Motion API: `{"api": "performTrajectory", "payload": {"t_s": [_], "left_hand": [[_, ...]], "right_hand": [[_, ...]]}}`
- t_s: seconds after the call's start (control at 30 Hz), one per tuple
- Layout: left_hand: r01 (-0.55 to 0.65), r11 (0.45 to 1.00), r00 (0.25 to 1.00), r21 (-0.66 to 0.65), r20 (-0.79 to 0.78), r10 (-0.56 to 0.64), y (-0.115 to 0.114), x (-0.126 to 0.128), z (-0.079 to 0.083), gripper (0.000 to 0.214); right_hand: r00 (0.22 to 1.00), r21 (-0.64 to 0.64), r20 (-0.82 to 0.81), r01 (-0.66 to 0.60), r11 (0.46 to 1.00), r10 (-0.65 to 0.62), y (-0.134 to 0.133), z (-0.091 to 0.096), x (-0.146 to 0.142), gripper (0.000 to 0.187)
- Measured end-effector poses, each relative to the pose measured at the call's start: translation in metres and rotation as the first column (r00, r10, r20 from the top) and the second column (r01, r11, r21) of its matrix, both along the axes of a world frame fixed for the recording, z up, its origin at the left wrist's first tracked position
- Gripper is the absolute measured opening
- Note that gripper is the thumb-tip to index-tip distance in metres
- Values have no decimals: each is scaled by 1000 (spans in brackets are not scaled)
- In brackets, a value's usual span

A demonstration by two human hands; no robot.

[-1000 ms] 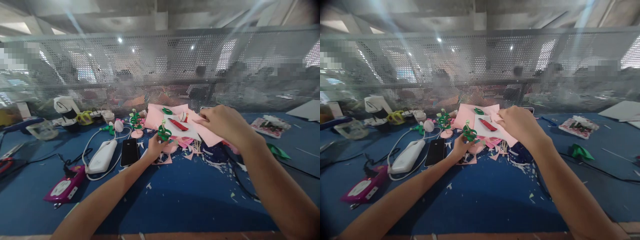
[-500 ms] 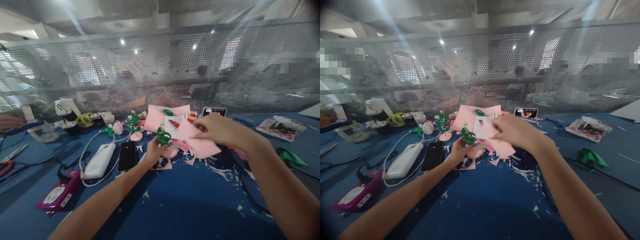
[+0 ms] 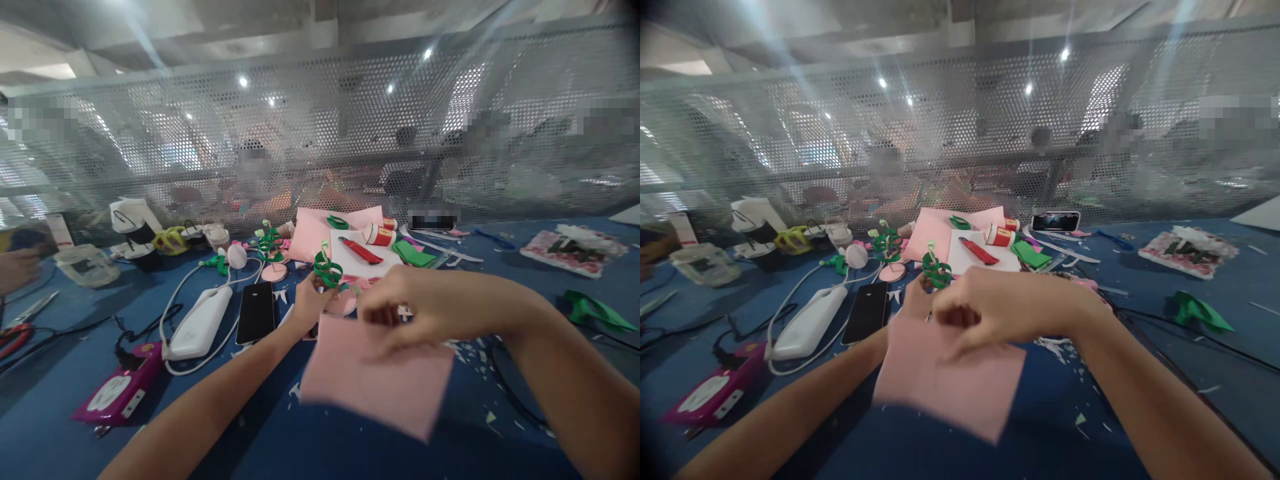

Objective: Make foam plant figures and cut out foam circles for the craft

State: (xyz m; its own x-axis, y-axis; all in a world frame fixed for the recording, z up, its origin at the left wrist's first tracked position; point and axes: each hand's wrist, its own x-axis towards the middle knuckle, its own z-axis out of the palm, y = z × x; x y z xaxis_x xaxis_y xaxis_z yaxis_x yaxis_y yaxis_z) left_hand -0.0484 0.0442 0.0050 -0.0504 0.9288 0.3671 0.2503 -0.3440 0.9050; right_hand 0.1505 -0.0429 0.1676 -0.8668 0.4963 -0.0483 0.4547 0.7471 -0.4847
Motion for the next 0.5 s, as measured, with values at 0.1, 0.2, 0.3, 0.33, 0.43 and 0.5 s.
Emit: {"api": "performTrajectory", "payload": {"t_s": [0.1, 0.2, 0.3, 0.33, 0.43, 0.5], "left_hand": [[4, 1000, 1000, 8, -29, -4, 0, 0, 0, 21], [33, 999, 999, 14, -33, -32, 1, -1, -1, 24], [24, 1000, 998, 17, -58, -23, 1, -1, -1, 26], [8, 1000, 997, 21, -71, -7, 1, -1, -1, 26], [-16, 999, 996, 30, -91, 19, 2, -1, -2, 22], [-24, 999, 997, 30, -71, 26, 3, -1, -2, 23]], "right_hand": [[1000, 23, 15, 18, 1000, -19, 0, 1, 2, 22], [887, 481, 68, 372, 794, -457, 11, -6, 9, 13], [852, 558, 65, 400, 727, -519, 5, -7, 7, 11], [912, 463, 77, 325, 825, -402, -1, -5, 3, 13], [997, 95, 72, -21, 995, 15, -16, 2, -6, 22], [997, 100, 77, -11, 995, 4, -15, 3, -7, 22]]}}
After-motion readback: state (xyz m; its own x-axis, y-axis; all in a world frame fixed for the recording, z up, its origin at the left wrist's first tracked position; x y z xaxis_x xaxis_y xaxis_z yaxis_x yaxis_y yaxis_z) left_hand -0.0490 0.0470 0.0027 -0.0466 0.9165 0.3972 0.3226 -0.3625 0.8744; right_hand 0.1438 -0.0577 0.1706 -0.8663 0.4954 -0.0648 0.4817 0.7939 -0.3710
